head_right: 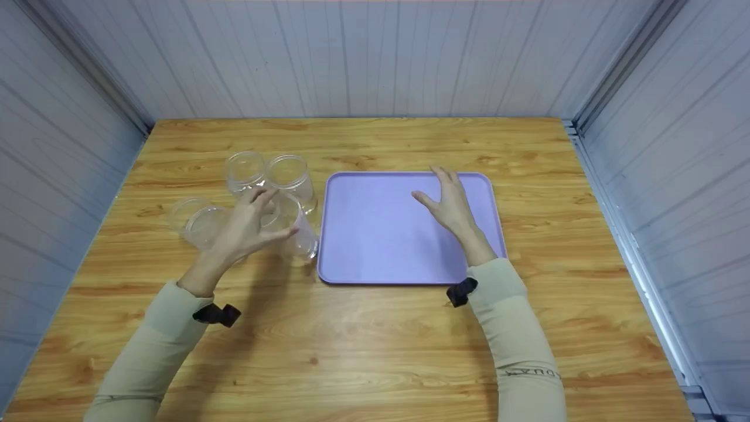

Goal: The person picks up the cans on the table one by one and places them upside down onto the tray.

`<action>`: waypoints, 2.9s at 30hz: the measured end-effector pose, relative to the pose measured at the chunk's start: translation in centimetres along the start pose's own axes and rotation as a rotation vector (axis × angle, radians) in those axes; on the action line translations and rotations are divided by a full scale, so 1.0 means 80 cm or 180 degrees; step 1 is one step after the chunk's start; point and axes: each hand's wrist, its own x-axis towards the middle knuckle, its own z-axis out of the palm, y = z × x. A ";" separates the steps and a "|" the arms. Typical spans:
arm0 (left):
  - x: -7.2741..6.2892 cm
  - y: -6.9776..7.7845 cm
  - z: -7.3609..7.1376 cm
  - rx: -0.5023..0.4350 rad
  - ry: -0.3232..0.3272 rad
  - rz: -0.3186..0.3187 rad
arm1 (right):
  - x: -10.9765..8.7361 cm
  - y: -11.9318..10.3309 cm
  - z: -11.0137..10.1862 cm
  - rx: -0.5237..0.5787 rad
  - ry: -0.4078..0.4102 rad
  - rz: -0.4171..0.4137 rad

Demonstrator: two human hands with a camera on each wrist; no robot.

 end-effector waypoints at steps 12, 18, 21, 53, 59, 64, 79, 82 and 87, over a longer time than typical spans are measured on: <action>-0.019 0.000 -0.014 -0.0687 0.0449 -0.0229 | -0.015 0.006 0.018 0.0473 -0.0091 0.0136; -0.026 0.000 -0.012 -0.0859 0.0702 -0.0264 | -0.020 0.006 0.027 0.0663 -0.0037 0.0134; -0.027 0.001 -0.006 -0.0923 0.0814 -0.0259 | -0.023 0.006 0.031 0.0758 -0.0033 0.0117; -0.017 0.006 0.063 -0.2535 0.1241 -0.0364 | -0.046 -0.026 0.074 0.2216 -0.0533 0.0164; -0.019 0.010 0.069 -0.2840 0.1151 -0.0460 | -0.046 -0.020 0.084 0.2524 -0.0589 0.0057; -0.019 0.017 0.075 -0.2975 0.1189 -0.0377 | -0.049 -0.024 0.085 0.2787 -0.0709 0.0016; -0.020 0.033 0.089 -0.3432 0.1091 -0.0408 | -0.056 -0.032 0.083 0.3537 -0.1148 0.0063; -0.021 0.036 0.091 -0.3690 0.0985 -0.0470 | -0.057 -0.034 0.084 0.3681 -0.1161 0.0057; -0.024 0.045 0.083 -0.3983 0.0890 -0.0514 | -0.058 -0.035 0.084 0.3794 -0.1138 0.0042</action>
